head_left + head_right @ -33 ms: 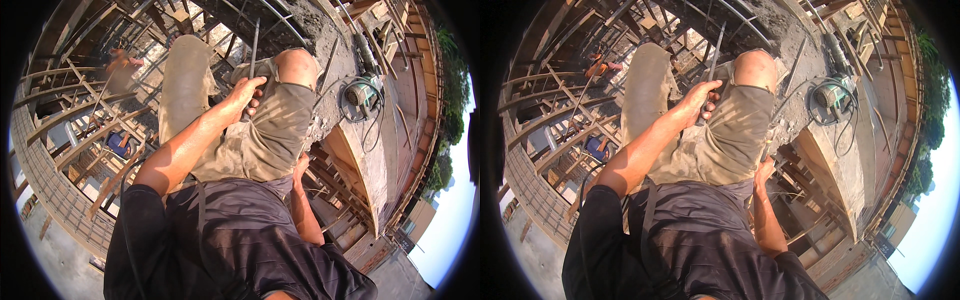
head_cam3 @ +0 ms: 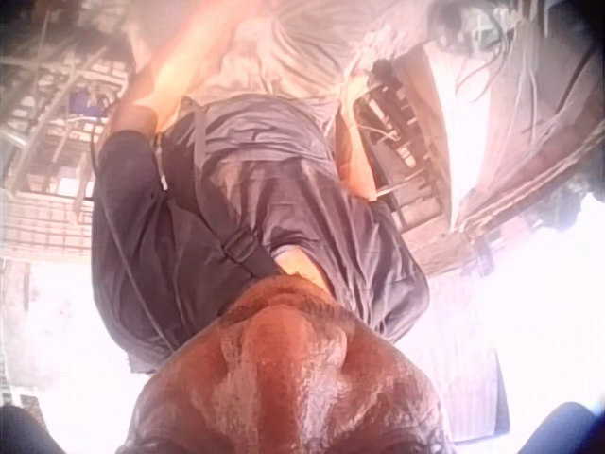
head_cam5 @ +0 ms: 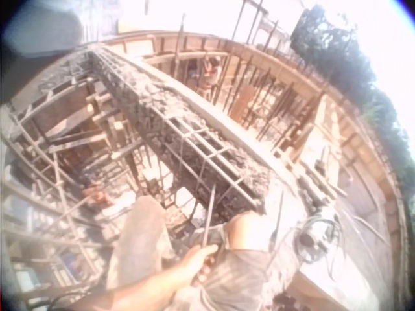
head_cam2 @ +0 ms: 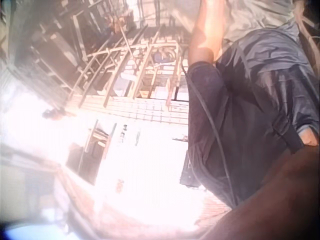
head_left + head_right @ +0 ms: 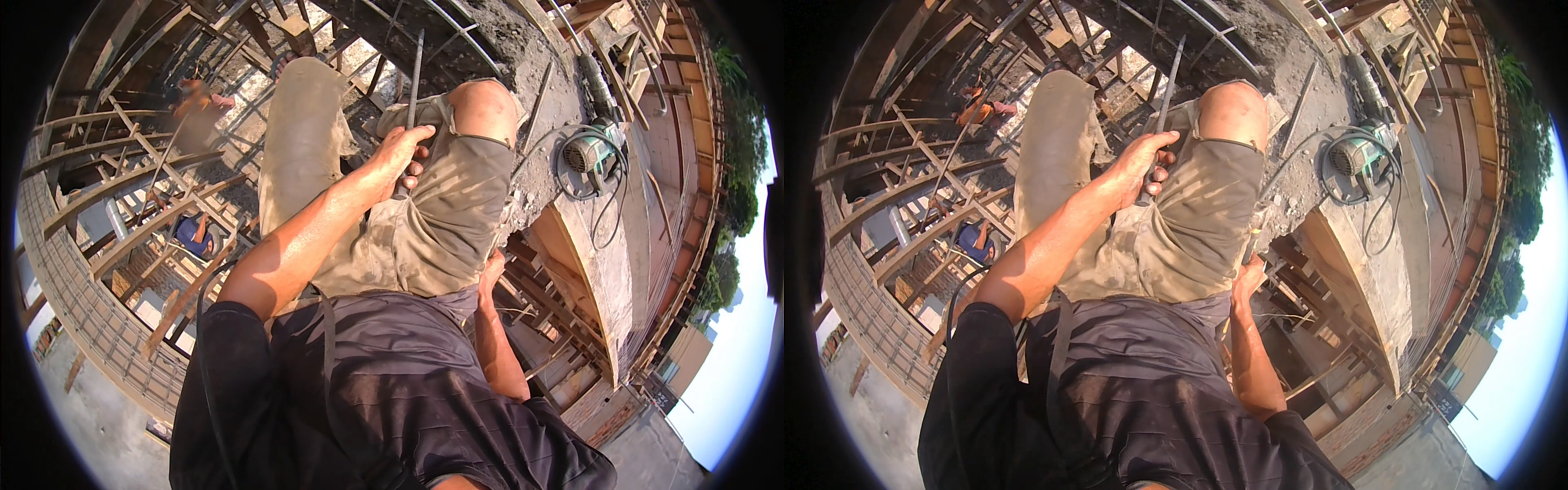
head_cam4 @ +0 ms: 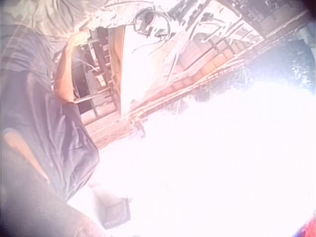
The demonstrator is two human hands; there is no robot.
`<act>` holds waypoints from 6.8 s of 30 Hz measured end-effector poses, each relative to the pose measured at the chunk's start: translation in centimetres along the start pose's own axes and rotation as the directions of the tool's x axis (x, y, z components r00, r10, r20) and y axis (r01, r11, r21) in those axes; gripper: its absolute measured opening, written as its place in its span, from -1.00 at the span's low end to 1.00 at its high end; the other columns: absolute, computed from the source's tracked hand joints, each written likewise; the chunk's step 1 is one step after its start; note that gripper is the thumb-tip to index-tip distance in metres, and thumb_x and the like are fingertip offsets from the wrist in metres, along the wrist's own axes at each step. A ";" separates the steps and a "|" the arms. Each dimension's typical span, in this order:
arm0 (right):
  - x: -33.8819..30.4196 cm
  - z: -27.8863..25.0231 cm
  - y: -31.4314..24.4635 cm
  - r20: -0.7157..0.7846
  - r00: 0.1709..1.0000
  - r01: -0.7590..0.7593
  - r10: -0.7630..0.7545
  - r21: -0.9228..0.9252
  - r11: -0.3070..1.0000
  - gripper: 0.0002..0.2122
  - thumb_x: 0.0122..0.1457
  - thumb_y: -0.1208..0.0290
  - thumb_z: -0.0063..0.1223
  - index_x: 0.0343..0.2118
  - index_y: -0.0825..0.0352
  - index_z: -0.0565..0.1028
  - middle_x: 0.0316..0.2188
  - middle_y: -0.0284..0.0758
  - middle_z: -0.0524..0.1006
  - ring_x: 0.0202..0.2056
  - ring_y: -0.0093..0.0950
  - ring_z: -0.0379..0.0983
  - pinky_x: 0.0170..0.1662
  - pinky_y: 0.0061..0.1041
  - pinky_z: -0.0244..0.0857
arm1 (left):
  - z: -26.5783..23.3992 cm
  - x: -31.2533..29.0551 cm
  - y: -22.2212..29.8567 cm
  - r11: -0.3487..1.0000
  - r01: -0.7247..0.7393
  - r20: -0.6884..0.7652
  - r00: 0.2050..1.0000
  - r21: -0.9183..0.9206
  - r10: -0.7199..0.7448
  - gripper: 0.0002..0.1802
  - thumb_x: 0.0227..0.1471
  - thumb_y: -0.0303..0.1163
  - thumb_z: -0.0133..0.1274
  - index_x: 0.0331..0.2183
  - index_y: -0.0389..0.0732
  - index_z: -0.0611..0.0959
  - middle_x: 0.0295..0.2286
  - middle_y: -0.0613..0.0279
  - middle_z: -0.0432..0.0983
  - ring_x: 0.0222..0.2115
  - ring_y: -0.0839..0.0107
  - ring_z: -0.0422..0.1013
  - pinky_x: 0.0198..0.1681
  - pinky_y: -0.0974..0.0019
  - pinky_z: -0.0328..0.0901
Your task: The person uses a hammer and a chisel to chip away excess concrete from a rebar-reinforced structure and later uses a power drill on the surface.
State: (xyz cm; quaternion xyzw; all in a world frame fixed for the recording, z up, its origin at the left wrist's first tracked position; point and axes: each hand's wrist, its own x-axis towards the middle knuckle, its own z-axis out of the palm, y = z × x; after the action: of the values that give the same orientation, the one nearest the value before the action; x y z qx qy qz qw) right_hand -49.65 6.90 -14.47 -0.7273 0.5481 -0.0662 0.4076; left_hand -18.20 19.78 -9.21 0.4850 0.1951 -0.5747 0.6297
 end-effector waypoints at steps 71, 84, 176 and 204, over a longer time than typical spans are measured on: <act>0.7 1.1 2.4 0.104 0.992 0.074 -0.065 -0.086 0.994 -0.60 -0.05 0.19 0.27 -0.26 0.44 0.56 -0.43 -0.17 0.61 -0.41 -0.41 0.50 -0.27 -0.36 0.34 | 3.7 -0.1 2.6 0.853 -0.116 0.238 0.933 -0.509 0.269 -0.74 0.28 -0.23 -0.06 -0.32 -0.22 0.53 -0.52 0.26 0.52 -0.57 0.48 0.48 -0.50 0.43 0.38; 1.2 0.1 2.7 0.132 0.990 0.071 -0.047 -0.184 0.980 -0.60 -0.05 0.16 0.27 -0.27 0.42 0.55 -0.45 -0.17 0.60 -0.43 -0.37 0.50 -0.28 -0.34 0.33 | 3.7 -0.7 4.4 0.851 -0.127 0.334 0.882 -0.510 0.332 -0.71 0.31 -0.21 -0.15 -0.31 -0.18 0.55 -0.51 0.33 0.55 -0.53 0.55 0.46 -0.53 0.46 0.35; -1.0 -4.9 -31.4 0.150 0.948 0.311 -0.282 -0.235 0.921 -0.64 0.18 0.25 0.20 -0.65 0.35 0.39 -0.73 -0.54 0.27 -0.62 -0.70 0.12 -0.55 -0.55 0.06 | 11.3 6.5 8.4 0.456 -0.008 0.337 0.664 -0.890 0.668 -0.70 0.34 -0.22 -0.24 -0.25 -0.26 0.45 -0.38 0.06 0.53 -0.36 0.18 0.52 -0.29 0.14 0.46; -7.3 -11.2 -41.7 -0.451 0.503 0.849 -0.737 0.421 0.321 -0.62 0.35 0.31 -0.23 -0.66 0.12 0.08 -0.83 -0.54 -0.01 -0.81 -0.71 -0.06 -0.73 -0.61 -0.10 | 13.1 4.6 10.5 0.295 0.213 0.341 0.793 -0.931 0.504 -0.68 0.35 -0.28 -0.27 -0.30 -0.35 0.40 -0.38 0.03 0.50 -0.34 0.10 0.54 -0.21 0.11 0.53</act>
State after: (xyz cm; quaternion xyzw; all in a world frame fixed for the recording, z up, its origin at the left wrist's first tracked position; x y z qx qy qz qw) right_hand -27.63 10.08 23.26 -0.7227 0.1012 -0.4900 0.4767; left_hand -11.48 5.02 -2.93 -0.1648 0.2414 -0.4004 0.8685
